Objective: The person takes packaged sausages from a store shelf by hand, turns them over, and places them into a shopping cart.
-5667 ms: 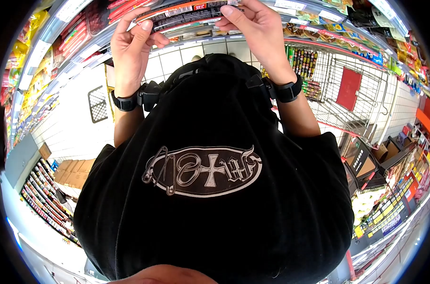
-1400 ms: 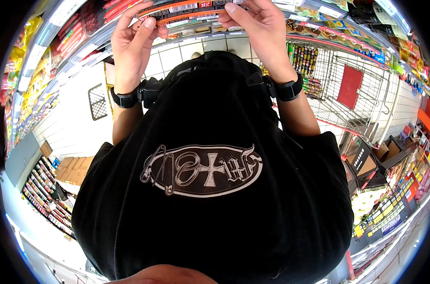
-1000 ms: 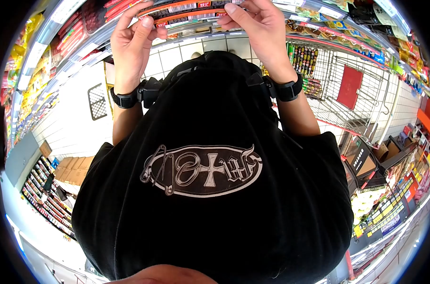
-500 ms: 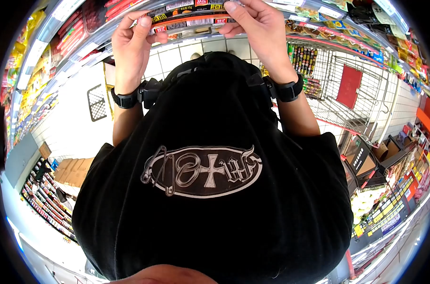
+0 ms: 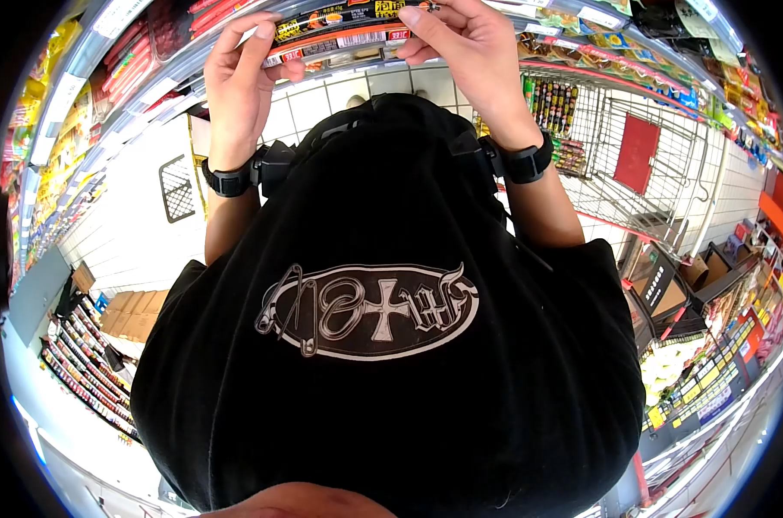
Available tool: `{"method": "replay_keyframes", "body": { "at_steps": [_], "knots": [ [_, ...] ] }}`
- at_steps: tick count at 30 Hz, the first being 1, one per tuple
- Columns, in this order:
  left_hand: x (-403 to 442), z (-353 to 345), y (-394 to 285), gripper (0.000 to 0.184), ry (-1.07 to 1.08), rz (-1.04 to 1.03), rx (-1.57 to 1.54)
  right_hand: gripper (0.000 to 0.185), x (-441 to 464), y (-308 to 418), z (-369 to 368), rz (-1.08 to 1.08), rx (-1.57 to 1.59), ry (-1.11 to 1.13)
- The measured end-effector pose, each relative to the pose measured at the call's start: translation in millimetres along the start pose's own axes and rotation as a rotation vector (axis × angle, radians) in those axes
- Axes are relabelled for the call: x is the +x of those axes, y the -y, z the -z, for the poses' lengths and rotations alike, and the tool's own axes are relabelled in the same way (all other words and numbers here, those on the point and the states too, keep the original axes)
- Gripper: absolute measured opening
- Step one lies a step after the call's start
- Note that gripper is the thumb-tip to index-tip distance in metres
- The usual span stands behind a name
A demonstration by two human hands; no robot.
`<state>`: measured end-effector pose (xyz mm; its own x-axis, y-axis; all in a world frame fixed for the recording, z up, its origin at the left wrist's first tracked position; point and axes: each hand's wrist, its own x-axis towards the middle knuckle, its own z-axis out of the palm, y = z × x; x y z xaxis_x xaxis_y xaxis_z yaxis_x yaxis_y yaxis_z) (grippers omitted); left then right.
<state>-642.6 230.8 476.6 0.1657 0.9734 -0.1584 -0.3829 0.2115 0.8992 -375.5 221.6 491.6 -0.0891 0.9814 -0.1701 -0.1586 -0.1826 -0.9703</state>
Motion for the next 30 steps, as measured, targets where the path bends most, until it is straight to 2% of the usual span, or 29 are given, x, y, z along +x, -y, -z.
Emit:
{"method": "replay_keyframes", "body": {
  "at_steps": [3, 5, 9, 18, 21, 23, 24, 26, 30],
  "knots": [
    [-2.2, -4.5, -6.7, 0.024, -0.030, 0.034, 0.040, 0.029, 1.0, -4.4, 0.5, -0.016, 0.049, -0.004],
    [-1.9, 2.4, -0.1, 0.025, 0.081, -0.020, 0.033, 0.029, 0.8, -3.7, 1.0, -0.039, 0.002, -0.032],
    [-1.8, 0.4, -0.5, 0.027, 0.115, -0.077, 0.100, 0.028, 1.1, -1.6, 1.9, -0.048, -0.005, -0.049],
    [2.0, -0.4, -0.1, 0.029, 0.059, -0.111, 0.064, 0.045, -2.1, 4.8, -2.9, 0.070, 0.096, 0.056],
    [0.6, -5.9, -7.8, 0.029, 0.019, -0.056, 0.062, 0.044, 3.7, -10.3, 5.0, 0.111, 0.093, 0.112],
    [1.3, -5.7, -5.7, 0.028, 0.010, -0.068, 0.044, 0.033, 3.2, -8.8, 2.1, 0.059, 0.082, 0.037],
    [2.4, -3.6, -1.9, 0.028, 0.010, -0.068, 0.043, 0.033, 2.7, -8.7, 3.9, 0.059, 0.081, 0.037],
    [4.4, -0.1, 3.6, 0.028, 0.023, -0.110, 0.014, 0.021, 1.6, -9.4, 9.2, 0.013, -0.062, 0.044],
    [0.7, -7.8, -4.5, 0.028, 0.008, -0.085, 0.023, 0.027, 9.1, -15.5, 18.4, 0.135, -0.252, 0.046]
  ]
}}
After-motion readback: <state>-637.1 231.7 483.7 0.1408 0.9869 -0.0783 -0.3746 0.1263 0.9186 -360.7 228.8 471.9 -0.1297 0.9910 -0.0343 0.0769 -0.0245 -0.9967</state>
